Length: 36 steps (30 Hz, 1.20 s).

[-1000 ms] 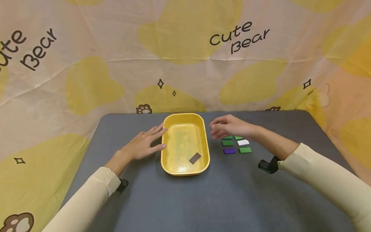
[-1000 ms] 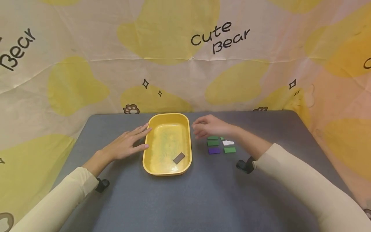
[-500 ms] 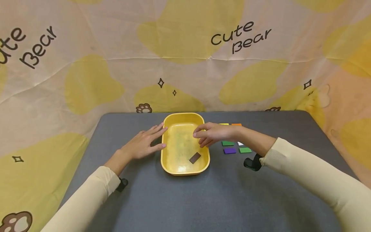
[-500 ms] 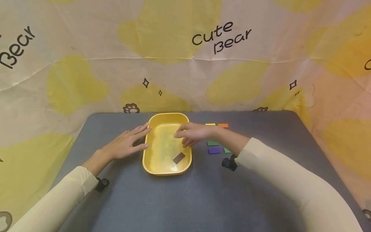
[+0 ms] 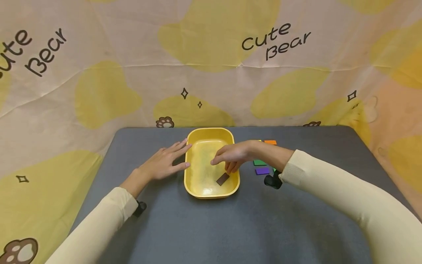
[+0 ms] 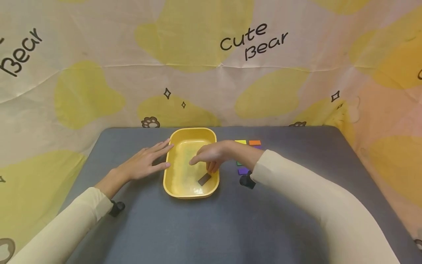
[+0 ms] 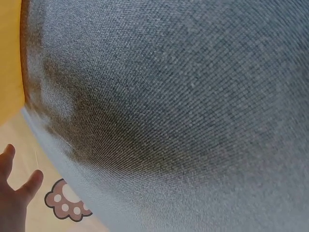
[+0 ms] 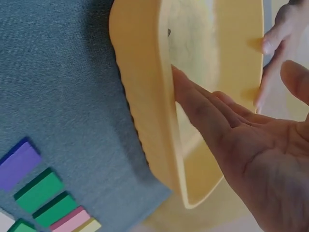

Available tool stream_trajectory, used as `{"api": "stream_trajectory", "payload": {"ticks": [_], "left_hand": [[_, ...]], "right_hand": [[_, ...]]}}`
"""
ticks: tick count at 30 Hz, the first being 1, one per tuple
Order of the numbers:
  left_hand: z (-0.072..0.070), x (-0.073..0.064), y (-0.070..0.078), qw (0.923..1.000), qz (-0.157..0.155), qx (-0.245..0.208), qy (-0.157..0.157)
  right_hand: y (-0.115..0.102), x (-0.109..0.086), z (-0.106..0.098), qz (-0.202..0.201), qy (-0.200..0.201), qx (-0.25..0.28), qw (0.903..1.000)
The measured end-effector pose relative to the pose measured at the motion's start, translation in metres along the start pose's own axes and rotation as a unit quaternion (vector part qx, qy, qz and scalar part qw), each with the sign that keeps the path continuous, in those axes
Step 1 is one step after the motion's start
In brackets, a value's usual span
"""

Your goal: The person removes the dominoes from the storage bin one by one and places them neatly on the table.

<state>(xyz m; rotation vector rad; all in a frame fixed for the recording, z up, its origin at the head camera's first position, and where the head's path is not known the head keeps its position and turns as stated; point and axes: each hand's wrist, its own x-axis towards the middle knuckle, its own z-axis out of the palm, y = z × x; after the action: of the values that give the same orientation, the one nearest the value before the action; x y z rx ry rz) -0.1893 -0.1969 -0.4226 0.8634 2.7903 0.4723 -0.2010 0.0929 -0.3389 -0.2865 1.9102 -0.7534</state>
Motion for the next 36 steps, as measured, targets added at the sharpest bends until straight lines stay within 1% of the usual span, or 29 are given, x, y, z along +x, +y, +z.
{"api": "stream_trajectory", "payload": {"ticks": [4,8,15,21,27,31,36], "left_hand": [[-0.002,0.001,0.002,1.0,-0.001,0.003,-0.003],[-0.001,0.001,0.002,1.0,0.005,0.004,0.001],[-0.001,0.003,0.003,1.0,0.003,0.002,0.0],[-0.001,0.003,0.005,1.0,0.002,0.001,-0.003],[-0.001,0.001,0.004,1.0,0.0,-0.003,-0.001],[-0.001,-0.001,0.004,1.0,0.0,-0.006,0.002],[-0.001,-0.001,0.003,1.0,-0.001,-0.003,0.004]], "right_hand": [[-0.005,0.009,-0.001,0.03,-0.022,-0.017,0.9992],[-0.007,0.015,-0.001,0.044,-0.035,-0.017,0.9983],[-0.007,0.02,-0.001,0.051,-0.032,-0.003,0.9982],[-0.003,0.025,0.003,0.043,-0.029,-0.011,0.9986],[-0.006,0.028,0.008,0.035,-0.033,-0.047,0.9977],[-0.01,0.03,0.01,0.027,-0.043,-0.086,0.995],[-0.013,0.031,0.014,0.021,-0.042,-0.124,0.9911]]}}
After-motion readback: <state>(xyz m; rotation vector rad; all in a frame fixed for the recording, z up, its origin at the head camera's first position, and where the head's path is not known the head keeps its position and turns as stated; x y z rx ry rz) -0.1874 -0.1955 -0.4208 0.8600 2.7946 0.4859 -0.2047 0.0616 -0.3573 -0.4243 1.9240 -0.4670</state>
